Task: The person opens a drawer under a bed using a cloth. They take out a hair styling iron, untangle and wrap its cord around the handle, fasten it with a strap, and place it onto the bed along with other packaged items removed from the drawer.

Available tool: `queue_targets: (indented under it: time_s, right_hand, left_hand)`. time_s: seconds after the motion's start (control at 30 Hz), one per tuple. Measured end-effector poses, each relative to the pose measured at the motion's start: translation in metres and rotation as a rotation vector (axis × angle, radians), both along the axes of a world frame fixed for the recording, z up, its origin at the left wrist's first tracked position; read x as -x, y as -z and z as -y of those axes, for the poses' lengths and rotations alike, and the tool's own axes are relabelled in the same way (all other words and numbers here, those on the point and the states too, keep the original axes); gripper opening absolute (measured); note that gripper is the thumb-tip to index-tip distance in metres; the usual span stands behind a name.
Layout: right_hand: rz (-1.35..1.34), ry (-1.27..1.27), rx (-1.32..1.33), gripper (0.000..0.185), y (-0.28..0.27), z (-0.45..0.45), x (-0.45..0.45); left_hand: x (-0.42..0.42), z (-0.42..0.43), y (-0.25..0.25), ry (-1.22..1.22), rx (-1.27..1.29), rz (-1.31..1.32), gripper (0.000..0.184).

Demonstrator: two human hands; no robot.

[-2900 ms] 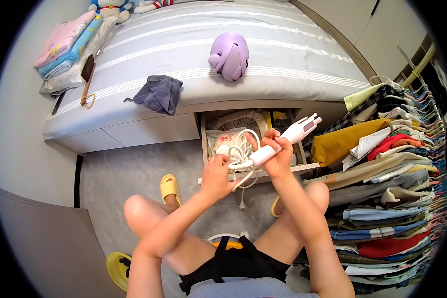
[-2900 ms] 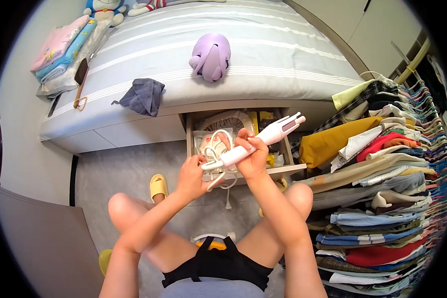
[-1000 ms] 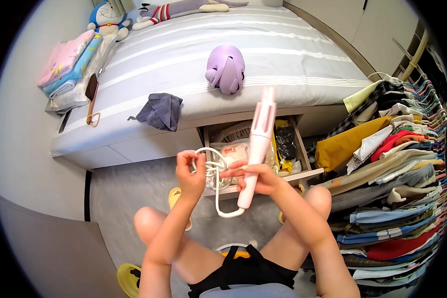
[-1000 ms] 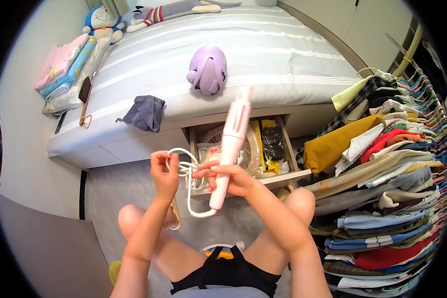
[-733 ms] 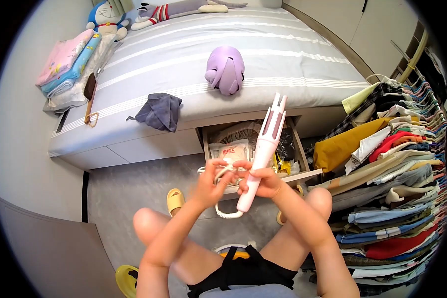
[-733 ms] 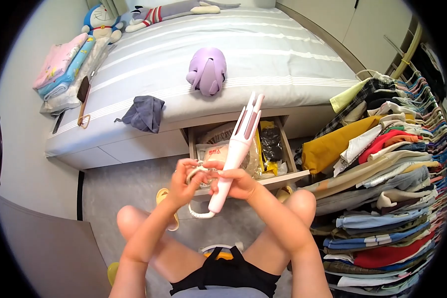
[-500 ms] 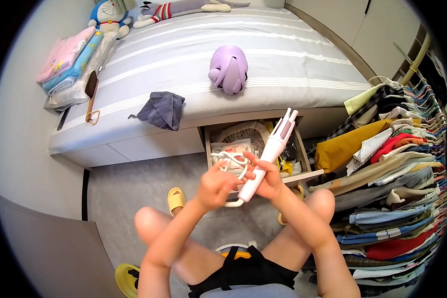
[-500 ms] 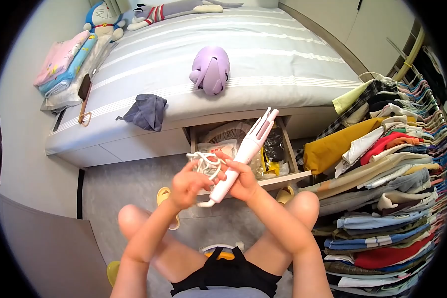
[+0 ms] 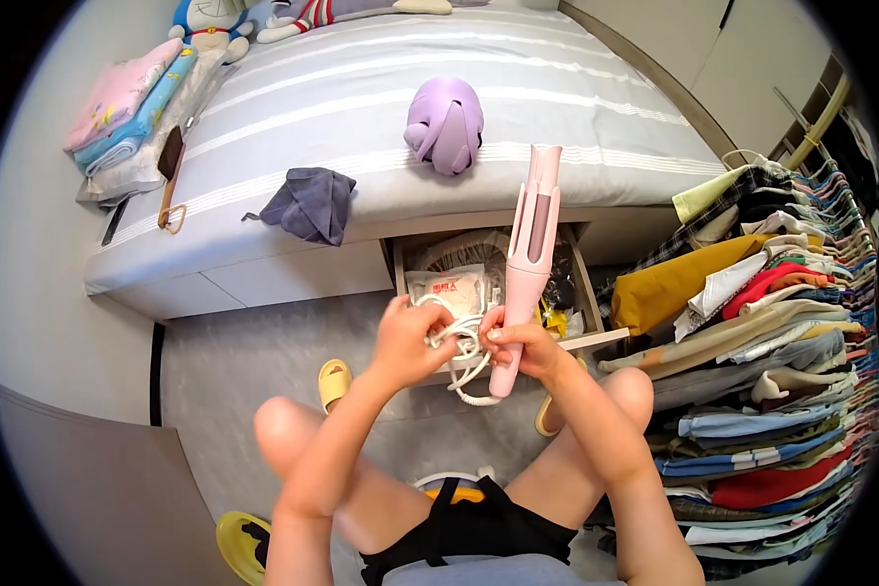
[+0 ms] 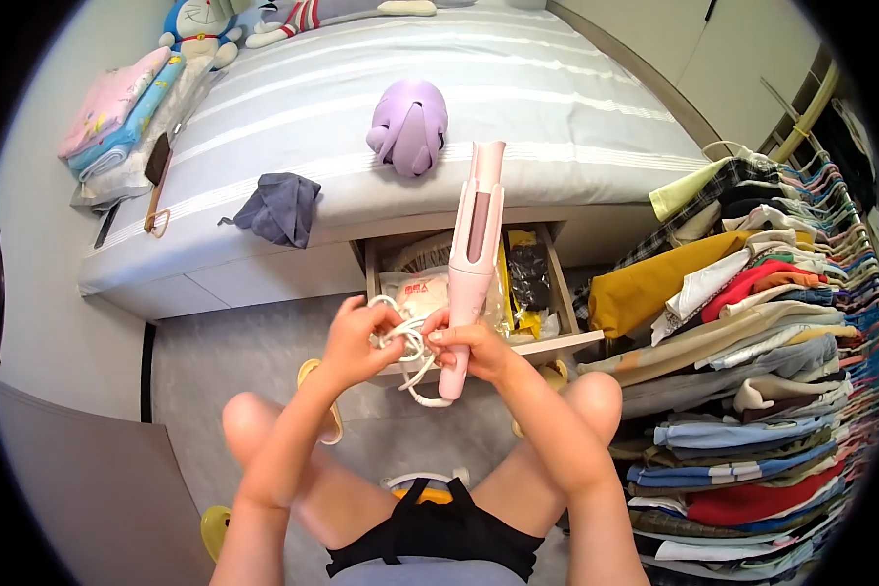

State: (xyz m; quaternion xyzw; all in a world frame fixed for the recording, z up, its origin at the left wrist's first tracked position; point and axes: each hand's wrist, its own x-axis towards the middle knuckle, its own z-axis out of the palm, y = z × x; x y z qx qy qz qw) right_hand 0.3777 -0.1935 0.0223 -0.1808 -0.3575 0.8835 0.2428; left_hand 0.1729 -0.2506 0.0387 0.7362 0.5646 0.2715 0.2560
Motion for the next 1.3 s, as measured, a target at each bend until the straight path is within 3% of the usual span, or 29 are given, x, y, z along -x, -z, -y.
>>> queue_targets:
  time_s: [0.13,0.2,0.3,0.33,0.4,0.5,0.7,0.77,0.87,0.9,1.0,1.03,1.13,1.23,1.3]
  right_hand:
    - [0.015,0.166,-0.037,0.013,0.007,-0.008,0.000]
    - [-0.112,0.229,-0.010,0.013,0.003,-0.014,-0.008]
    - [-0.263,0.249,0.002,0.011,-0.005,-0.019,-0.016]
    - [-0.286,0.262,0.013,0.010,-0.004,-0.020,-0.019]
    - [-0.288,0.323,0.019,0.010,-0.006,-0.023,-0.023]
    - [-0.357,0.365,0.079,0.012,-0.012,-0.028,-0.029]
    - [-0.430,0.545,0.123,0.010,-0.017,-0.023,-0.021]
    - [-0.410,0.571,0.131,0.010,-0.012,-0.027,-0.025]
    - [-0.480,0.442,0.181,0.009,-0.006,-0.030,-0.033]
    - [-0.492,0.437,0.194,0.014,-0.007,-0.029,-0.032]
    - [-0.624,0.253,0.281,0.020,-0.004,-0.039,-0.047]
    - [-0.694,0.197,0.318,0.024,-0.007,-0.043,-0.052]
    - [-0.814,0.174,0.424,0.027,-0.017,-0.047,-0.071]
    - [-0.781,0.249,0.283,0.022,-0.013,-0.048,-0.078]
    - [-0.783,0.249,0.306,0.021,-0.012,-0.045,-0.080]
  left_hand:
    - [0.012,-0.009,0.000,-0.308,-0.674,-0.289,0.022]
    - [0.021,-0.013,-0.006,-0.430,-0.690,-0.157,0.022]
    - [0.034,-0.012,-0.001,-0.453,-0.293,0.293,0.024]
    - [0.038,-0.012,0.007,-0.422,-0.081,0.480,0.026]
    - [0.047,-0.011,0.010,-0.279,0.072,0.653,0.025]
    - [0.052,-0.008,-0.010,-0.131,0.176,0.803,0.022]
    - [0.060,-0.012,0.002,-0.094,0.299,1.977,0.022]
    - [0.075,-0.015,0.007,-0.042,0.405,2.199,0.028]
    - [0.067,-0.010,-0.005,-0.113,0.252,2.078,0.029]
    - [0.060,-0.007,-0.019,-0.234,0.152,1.918,0.030]
    - [0.071,-0.008,-0.018,-0.486,0.057,1.068,0.027]
    - [0.080,-0.015,-0.008,-0.554,-0.122,0.946,0.022]
    - [0.129,-0.023,-0.005,-0.700,-0.095,0.960,0.020]
    - [0.160,-0.026,0.002,-0.673,-0.049,0.665,0.021]
    - [0.181,-0.030,0.036,-0.619,-0.065,0.488,0.020]
